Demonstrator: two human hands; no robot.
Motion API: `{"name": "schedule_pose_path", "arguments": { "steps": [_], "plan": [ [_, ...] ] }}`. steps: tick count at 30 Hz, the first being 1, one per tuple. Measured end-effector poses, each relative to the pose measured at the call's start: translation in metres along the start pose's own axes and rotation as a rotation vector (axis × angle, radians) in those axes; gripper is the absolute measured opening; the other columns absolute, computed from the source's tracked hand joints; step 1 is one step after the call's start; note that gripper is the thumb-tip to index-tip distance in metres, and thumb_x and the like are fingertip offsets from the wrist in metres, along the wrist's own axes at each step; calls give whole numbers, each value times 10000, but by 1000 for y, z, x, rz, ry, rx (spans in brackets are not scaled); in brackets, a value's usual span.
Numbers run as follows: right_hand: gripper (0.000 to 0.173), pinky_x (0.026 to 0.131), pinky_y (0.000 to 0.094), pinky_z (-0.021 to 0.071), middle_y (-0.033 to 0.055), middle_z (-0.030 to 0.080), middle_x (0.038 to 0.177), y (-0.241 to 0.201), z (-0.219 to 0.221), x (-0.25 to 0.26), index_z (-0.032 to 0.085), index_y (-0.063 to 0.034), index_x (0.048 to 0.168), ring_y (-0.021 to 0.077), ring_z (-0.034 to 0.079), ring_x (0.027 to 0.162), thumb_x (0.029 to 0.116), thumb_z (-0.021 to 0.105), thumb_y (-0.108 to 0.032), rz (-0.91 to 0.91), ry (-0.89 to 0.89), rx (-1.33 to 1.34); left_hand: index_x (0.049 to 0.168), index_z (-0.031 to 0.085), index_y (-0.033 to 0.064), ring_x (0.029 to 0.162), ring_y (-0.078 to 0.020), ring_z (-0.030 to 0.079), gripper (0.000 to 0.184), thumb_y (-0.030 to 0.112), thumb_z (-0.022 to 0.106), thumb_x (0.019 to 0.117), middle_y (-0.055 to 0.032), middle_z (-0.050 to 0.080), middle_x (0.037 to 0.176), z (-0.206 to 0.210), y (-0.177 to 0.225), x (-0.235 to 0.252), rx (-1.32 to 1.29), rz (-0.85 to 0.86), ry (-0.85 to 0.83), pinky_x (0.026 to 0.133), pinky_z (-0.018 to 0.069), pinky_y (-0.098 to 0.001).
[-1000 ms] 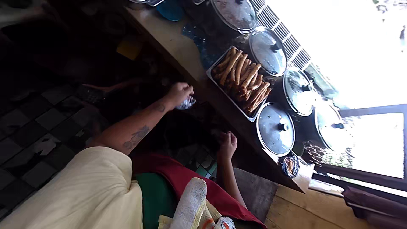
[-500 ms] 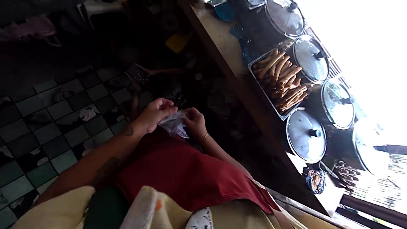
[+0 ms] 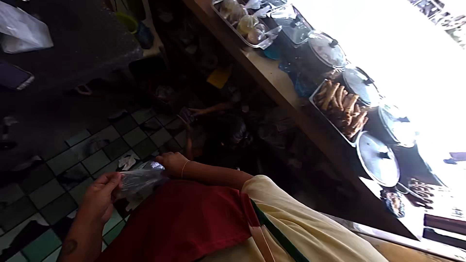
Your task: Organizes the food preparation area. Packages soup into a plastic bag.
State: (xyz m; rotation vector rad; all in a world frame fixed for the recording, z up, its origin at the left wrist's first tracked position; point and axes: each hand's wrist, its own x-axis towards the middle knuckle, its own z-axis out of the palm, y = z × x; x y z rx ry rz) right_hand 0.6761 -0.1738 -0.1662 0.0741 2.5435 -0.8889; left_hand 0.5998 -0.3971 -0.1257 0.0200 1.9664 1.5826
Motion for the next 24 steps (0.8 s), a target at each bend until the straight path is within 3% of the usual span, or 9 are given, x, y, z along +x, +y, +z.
{"name": "schedule_pose_path", "arguments": {
  "steps": [2, 4, 6, 10, 13, 16, 18, 21, 24],
  "plan": [
    [674, 1051, 634, 427, 225, 534, 1467, -33, -6, 33, 502, -127, 1514, 431, 479, 1375, 906, 783, -203, -84, 28, 10, 1044, 607, 49, 696, -5, 580, 123, 157, 547, 1050, 31, 612, 836, -34, 10, 18, 231, 80, 141, 660, 518, -179],
    [725, 1064, 596, 438, 192, 538, 1473, -52, -12, 47, 550, -158, 1487, 402, 482, 1369, 844, 854, -298, -237, 217, 32, 1161, 631, -113, 995, -306, 651, 318, 180, 554, 1064, -256, 667, 1081, -52, 32, 28, 610, 170, 89, 925, 513, -483],
    [672, 1041, 565, 476, 158, 608, 1390, -62, -21, 60, 635, -134, 1393, 364, 544, 1304, 797, 885, -319, -395, 410, 42, 1146, 691, -74, 1036, -480, 677, 312, 204, 582, 1055, -317, 693, 1072, -52, 57, 42, 920, 260, -98, 924, 493, -684],
    [329, 978, 461, 557, 161, 728, 1085, -60, -47, 88, 721, 16, 1141, 280, 693, 1054, 840, 815, -77, -455, 469, 296, 994, 744, 16, 904, -384, 705, 161, 148, 652, 997, -189, 717, 935, -30, 90, 86, 1037, 453, -290, 795, 550, -627],
    [99, 864, 376, 604, 160, 731, 956, -43, -61, 112, 740, 45, 975, 222, 716, 899, 886, 725, 6, -377, 513, 471, 955, 716, 38, 793, -298, 674, 145, 181, 701, 978, -133, 692, 864, -37, 110, 125, 956, 422, -323, 730, 556, -552],
    [116, 831, 355, 600, 157, 735, 982, -27, -87, 141, 713, 68, 1000, 180, 710, 872, 928, 695, -21, -249, 452, 665, 1005, 721, 46, 809, -304, 674, 169, 198, 758, 942, -138, 698, 882, -51, 126, 162, 963, 302, -345, 756, 551, -564],
    [102, 782, 303, 577, 114, 725, 1013, -25, -107, 152, 626, 52, 1056, 119, 683, 842, 988, 608, -22, -185, 362, 988, 1041, 718, 29, 813, -332, 683, 191, 193, 748, 949, -164, 702, 888, -63, 124, 185, 973, 243, -303, 770, 553, -599],
    [134, 723, 308, 578, 3, 680, 821, -34, -146, 160, 551, -124, 1079, 102, 663, 733, 1075, 419, -145, -91, 128, 1478, 1092, 692, -28, 843, -396, 681, 236, 184, 681, 991, -236, 692, 918, -78, 119, 222, 874, 87, -130, 806, 538, -635],
    [171, 596, 256, 479, -60, 512, 670, -44, -164, 181, 563, -139, 1087, 56, 511, 584, 1073, 424, -238, -75, 29, 1359, 1169, 637, -29, 788, -196, 672, 239, 168, 552, 1063, -139, 682, 958, -84, 132, 244, 310, -182, -58, 748, 588, -377]
  ]
}}
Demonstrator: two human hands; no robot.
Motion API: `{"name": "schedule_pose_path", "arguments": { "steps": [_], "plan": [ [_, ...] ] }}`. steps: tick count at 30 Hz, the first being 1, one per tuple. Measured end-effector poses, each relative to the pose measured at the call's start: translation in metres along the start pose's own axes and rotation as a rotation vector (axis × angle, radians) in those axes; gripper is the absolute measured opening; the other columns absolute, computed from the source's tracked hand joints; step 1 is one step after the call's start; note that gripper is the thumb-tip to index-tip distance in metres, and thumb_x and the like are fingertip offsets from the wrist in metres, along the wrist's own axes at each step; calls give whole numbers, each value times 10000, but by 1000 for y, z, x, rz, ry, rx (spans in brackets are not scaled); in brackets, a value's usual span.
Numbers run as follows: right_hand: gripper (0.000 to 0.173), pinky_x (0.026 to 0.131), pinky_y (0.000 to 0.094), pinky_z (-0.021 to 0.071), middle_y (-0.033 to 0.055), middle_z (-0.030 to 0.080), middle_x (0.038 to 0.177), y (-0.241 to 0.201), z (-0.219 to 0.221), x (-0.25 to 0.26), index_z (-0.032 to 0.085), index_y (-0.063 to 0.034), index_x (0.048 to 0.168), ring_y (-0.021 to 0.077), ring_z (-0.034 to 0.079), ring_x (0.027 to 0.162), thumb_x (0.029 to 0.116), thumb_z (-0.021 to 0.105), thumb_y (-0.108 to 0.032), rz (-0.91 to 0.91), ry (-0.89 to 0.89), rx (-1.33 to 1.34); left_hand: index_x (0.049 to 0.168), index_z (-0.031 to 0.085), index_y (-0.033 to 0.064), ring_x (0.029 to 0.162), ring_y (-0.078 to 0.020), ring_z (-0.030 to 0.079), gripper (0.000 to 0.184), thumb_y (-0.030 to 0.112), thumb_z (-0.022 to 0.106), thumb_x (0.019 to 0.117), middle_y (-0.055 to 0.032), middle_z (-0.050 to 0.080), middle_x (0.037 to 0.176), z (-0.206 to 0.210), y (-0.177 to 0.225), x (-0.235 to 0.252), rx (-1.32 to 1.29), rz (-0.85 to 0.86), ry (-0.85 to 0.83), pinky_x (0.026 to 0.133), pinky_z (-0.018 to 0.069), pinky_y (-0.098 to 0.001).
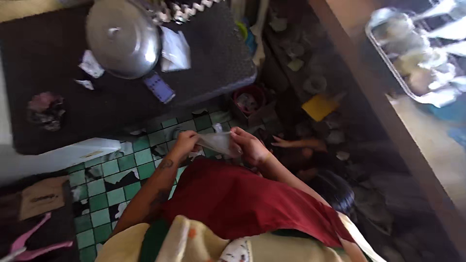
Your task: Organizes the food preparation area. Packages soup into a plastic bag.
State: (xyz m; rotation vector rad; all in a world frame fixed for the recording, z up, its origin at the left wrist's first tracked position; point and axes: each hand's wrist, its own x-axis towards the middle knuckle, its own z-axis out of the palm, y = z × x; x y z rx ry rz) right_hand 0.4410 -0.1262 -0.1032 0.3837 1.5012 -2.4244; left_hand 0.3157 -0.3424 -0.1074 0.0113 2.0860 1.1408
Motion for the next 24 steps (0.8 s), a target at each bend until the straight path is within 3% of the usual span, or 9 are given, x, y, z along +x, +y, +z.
{"name": "schedule_pose_path", "arguments": {
  "steps": [5, 7, 9, 11, 12, 14, 18, 20, 24],
  "plan": [
    [469, 706, 342, 596, 96, 709, 868, -18, -13, 70, 553, 48, 1272, 138, 676, 725, 881, 771, -94, -138, 204, -623, 1056, 593, 59, 911, -235, 696, 354, 267, 306, 1043, -95, 694, 958, -32, 40, 23, -970, 23, -304, 853, 584, -435],
    [503, 737, 416, 583, 165, 676, 891, -26, -19, 110, 543, 76, 1316, 212, 657, 761, 875, 746, -56, -191, 409, -728, 1052, 634, 94, 900, -186, 703, 247, 213, 446, 946, -55, 718, 958, -49, 41, 41, -879, 206, -474, 848, 591, -392],
    [386, 822, 439, 590, 211, 689, 1082, -40, -9, 151, 537, 61, 1323, 244, 695, 913, 957, 622, -27, -214, 544, -659, 967, 621, 110, 698, -51, 633, 147, 91, 644, 824, 49, 663, 779, -65, 41, 61, -602, 293, -444, 672, 551, -249],
    [333, 863, 426, 592, 181, 659, 1177, -59, 19, 182, 508, 35, 1361, 213, 682, 990, 1065, 482, -114, -195, 516, -472, 1019, 599, 19, 700, -85, 565, 220, -19, 692, 822, -17, 584, 797, -83, 36, 78, -370, 211, -229, 665, 506, -267],
    [356, 880, 427, 593, 170, 653, 1201, -70, 36, 193, 487, 20, 1394, 205, 677, 1010, 1101, 424, -172, -166, 453, -375, 1143, 624, -36, 815, -136, 624, 301, -15, 701, 853, -101, 652, 943, -92, 35, 87, -330, 142, -119, 754, 550, -317],
    [363, 850, 416, 602, 163, 672, 1149, -89, 60, 209, 486, 17, 1403, 194, 689, 952, 1113, 402, -186, -130, 313, -236, 1266, 592, -66, 934, -182, 688, 370, 38, 689, 925, -155, 691, 1101, -102, 36, 113, -375, 73, 20, 840, 598, -367],
    [325, 632, 288, 538, 105, 674, 883, -127, 68, 238, 511, 20, 1364, 107, 614, 657, 1047, 477, -39, -70, 94, -225, 1220, 532, -17, 779, -147, 670, 230, -8, 536, 991, -86, 669, 932, -114, 48, 166, -649, 87, 109, 680, 598, -344],
    [373, 650, 293, 525, 138, 672, 915, -139, 53, 240, 500, 30, 1391, 116, 603, 687, 1025, 545, -32, -50, 154, -358, 1172, 481, 55, 662, -127, 603, 147, 61, 411, 1043, -41, 593, 829, -116, 78, 187, -732, -15, 98, 595, 541, -303],
    [448, 745, 417, 586, 211, 699, 924, -136, 6, 232, 512, 55, 1388, 237, 679, 742, 961, 613, -32, -43, 468, -617, 1220, 472, 87, 662, -110, 661, 196, 142, 325, 1105, -6, 635, 778, -101, 141, 213, -872, -14, -169, 639, 593, -289]
  ]
}}
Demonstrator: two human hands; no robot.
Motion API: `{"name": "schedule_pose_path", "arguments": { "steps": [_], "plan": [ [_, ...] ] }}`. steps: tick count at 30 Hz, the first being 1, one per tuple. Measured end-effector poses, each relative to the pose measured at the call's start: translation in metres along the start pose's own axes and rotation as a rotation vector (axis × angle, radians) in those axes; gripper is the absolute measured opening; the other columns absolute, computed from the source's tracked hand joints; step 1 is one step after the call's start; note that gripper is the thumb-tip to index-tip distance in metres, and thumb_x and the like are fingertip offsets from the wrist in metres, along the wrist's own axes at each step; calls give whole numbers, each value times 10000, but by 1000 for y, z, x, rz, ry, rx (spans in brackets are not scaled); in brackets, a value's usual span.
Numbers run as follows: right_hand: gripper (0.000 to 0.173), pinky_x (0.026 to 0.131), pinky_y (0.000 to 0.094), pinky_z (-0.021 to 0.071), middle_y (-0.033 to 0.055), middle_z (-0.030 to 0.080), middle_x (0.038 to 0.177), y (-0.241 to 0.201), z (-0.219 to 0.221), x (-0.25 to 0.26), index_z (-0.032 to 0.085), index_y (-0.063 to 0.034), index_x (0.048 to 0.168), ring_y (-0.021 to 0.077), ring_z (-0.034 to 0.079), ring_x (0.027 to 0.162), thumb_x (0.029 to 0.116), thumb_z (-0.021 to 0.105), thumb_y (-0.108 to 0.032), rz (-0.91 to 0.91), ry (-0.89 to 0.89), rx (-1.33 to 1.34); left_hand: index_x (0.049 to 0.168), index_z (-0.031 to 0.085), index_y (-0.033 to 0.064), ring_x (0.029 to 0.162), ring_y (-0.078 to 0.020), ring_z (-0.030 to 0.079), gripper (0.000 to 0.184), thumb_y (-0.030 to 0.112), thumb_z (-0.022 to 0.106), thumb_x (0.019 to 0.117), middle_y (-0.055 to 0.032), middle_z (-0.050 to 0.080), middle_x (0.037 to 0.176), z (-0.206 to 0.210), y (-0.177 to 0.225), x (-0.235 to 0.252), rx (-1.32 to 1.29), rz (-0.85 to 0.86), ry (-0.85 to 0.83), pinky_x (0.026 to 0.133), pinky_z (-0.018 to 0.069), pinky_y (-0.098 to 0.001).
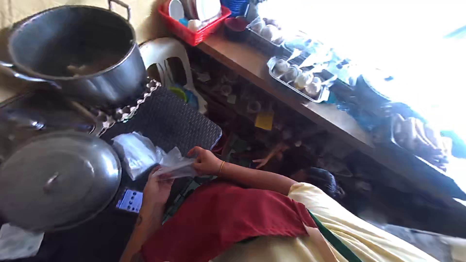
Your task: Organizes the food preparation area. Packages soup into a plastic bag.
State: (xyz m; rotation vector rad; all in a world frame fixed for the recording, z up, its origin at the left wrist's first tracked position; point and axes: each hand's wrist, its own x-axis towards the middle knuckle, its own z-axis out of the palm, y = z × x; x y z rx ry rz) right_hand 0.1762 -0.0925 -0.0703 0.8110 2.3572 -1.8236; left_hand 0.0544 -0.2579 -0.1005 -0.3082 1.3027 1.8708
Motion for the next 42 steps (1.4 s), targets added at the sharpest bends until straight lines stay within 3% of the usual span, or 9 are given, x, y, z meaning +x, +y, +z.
{"name": "schedule_pose_path", "arguments": {
  "steps": [4, 10, 14, 18, 21, 26, 32, 38, 42],
  "plan": [
    [497, 929, 509, 557, 255, 710, 1067, 36, -61, 5, 507, 41, 1424, 343, 704, 981, 951, 635, -45, 239, 355, -5, 1180, 541, 163, 637, -77, 648, 256, 109, 323, 1057, 38, 648, 737, 65, 8, 5, 26, -31, -446, 634, 589, -261],
    [739, 776, 478, 595, 180, 663, 973, 97, -154, -13, 481, 10, 1422, 279, 667, 847, 751, 790, 20, 259, 767, 192, 1279, 497, 52, 831, -96, 634, 506, -35, 645, 803, 12, 613, 929, 141, -23, 43, 562, 64, -678, 812, 577, -327],
    [647, 785, 386, 611, 164, 647, 1134, 98, -185, -4, 370, 24, 1484, 202, 678, 924, 887, 600, 120, 154, 633, 588, 1314, 546, -5, 769, -153, 578, 508, -27, 708, 833, -95, 603, 917, 173, -54, 70, 875, 197, -469, 718, 528, -330],
    [279, 543, 213, 539, -42, 648, 695, 66, -198, 11, 590, -120, 1115, 37, 601, 560, 1080, 314, -145, 41, 0, 955, 1363, 529, 16, 794, -160, 566, 402, 50, 608, 970, -129, 622, 1011, 187, -57, 72, 771, 99, -160, 711, 495, -320],
    [277, 581, 252, 584, -4, 721, 831, 50, -200, 36, 585, -136, 1209, 80, 671, 652, 967, 449, -129, -28, -275, 775, 1441, 414, 18, 720, -116, 582, 446, 70, 567, 1025, -103, 616, 960, 172, -44, 65, 334, 21, 42, 671, 510, -270],
    [567, 600, 345, 564, 110, 665, 838, 39, -162, 108, 443, 56, 1413, 142, 628, 644, 903, 677, -22, -60, -90, -22, 1334, 469, 93, 666, -105, 609, 291, 118, 469, 1044, -5, 588, 805, 136, -12, 29, -130, 171, 6, 679, 557, -285],
    [564, 598, 326, 573, 140, 679, 935, -60, -105, 169, 433, 10, 1460, 154, 639, 634, 965, 688, -76, -85, -496, -318, 1111, 733, -26, 1118, -338, 643, 220, 59, 587, 971, -230, 646, 1209, 50, 23, 9, 1086, 500, 485, 1009, 513, -494],
    [806, 792, 524, 589, 281, 669, 1131, -171, -110, 289, 356, 29, 1511, 365, 700, 854, 946, 748, -392, -219, 271, -150, 1322, 646, -15, 1273, -403, 586, 377, -15, 554, 956, -236, 574, 1412, -42, 64, -27, 1248, 276, 761, 1072, 464, -560],
    [659, 886, 586, 546, 301, 653, 1198, -222, -123, 352, 556, 47, 1383, 416, 678, 983, 912, 785, -353, -211, 337, -253, 1302, 648, -36, 1309, -402, 564, 351, -47, 508, 981, -252, 561, 1428, -69, 90, -41, 1198, 365, 831, 1102, 448, -538]
  ]
}}
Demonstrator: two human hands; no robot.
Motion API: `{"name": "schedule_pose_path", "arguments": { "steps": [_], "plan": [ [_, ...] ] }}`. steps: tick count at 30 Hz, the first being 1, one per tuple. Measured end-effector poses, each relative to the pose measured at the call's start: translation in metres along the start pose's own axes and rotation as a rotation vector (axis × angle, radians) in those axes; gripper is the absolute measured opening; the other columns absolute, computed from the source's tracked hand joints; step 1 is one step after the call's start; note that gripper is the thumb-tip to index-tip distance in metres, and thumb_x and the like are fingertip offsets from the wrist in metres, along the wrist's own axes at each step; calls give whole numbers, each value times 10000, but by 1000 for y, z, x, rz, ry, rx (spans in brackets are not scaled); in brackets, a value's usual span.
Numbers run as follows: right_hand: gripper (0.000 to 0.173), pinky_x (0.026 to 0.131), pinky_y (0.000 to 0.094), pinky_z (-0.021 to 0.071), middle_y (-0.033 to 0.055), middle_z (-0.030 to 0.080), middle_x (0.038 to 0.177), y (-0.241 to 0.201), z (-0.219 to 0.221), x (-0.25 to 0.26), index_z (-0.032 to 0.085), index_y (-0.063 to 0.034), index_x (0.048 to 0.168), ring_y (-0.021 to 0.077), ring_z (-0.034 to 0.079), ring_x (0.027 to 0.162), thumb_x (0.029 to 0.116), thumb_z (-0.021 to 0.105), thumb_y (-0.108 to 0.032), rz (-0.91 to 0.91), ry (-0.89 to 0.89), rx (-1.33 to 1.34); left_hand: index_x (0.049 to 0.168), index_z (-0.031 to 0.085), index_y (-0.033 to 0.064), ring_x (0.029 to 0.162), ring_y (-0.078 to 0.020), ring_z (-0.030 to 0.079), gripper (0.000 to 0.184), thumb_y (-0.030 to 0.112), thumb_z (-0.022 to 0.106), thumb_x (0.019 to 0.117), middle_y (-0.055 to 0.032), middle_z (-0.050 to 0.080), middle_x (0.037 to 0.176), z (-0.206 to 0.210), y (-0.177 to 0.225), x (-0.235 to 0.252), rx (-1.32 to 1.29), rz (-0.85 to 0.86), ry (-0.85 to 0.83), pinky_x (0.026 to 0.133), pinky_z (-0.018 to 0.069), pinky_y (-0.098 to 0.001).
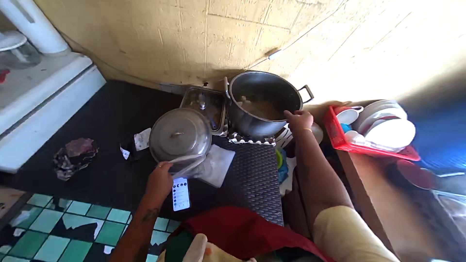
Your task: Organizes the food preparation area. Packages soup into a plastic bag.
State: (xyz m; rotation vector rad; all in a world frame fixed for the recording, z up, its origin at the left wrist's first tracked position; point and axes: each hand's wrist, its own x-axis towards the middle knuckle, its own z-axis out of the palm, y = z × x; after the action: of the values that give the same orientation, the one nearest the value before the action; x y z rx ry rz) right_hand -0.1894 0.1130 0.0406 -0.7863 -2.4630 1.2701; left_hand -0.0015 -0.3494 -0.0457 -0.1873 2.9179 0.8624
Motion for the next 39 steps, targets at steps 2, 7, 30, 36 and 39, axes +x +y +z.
{"name": "schedule_pose_path", "arguments": {
  "steps": [2, 7, 30, 36, 39],
  "plan": [
    [520, 831, 553, 535, 251, 677, 1122, -14, 8, 24, 644, 18, 1294, 358, 660, 903, 908, 787, -300, 9, -1, 34, 1327, 630, -32, 1278, -369, 590, 348, -5, 556, 988, -257, 540, 1445, -9, 6, 10, -154, -14, 21, 1066, 487, -497],
    [480, 912, 541, 533, 258, 678, 1145, -31, 39, 62, 613, 38, 1290, 360, 685, 1000, 1072, 502, -375, -42, 11, 10, 1390, 575, 23, 927, -234, 714, 467, 20, 673, 935, -197, 559, 1396, 0, 39, 34, -534, -104, -66, 765, 623, -382],
    [513, 580, 387, 564, 155, 665, 830, -49, 39, 87, 594, 1, 1282, 206, 646, 581, 1129, 253, -350, -95, -390, -64, 1380, 602, 33, 854, -207, 709, 383, 57, 566, 1000, -208, 544, 1427, 15, 97, 76, -364, -38, 182, 711, 615, -366],
    [442, 591, 337, 588, 121, 694, 803, -39, 49, 73, 585, 3, 1285, 161, 679, 590, 1133, 287, -287, -114, -398, 108, 1358, 613, 26, 776, -124, 694, 359, 64, 578, 1003, -184, 559, 1386, 3, 101, 82, -460, -35, 254, 642, 604, -273],
    [421, 557, 302, 591, 89, 690, 748, -39, 50, 73, 594, 8, 1262, 133, 679, 558, 1135, 309, -274, -108, -378, 208, 1364, 609, 32, 784, -122, 697, 364, 73, 597, 1002, -176, 556, 1385, -4, 100, 88, -487, -41, 276, 646, 607, -271]
  ]
}}
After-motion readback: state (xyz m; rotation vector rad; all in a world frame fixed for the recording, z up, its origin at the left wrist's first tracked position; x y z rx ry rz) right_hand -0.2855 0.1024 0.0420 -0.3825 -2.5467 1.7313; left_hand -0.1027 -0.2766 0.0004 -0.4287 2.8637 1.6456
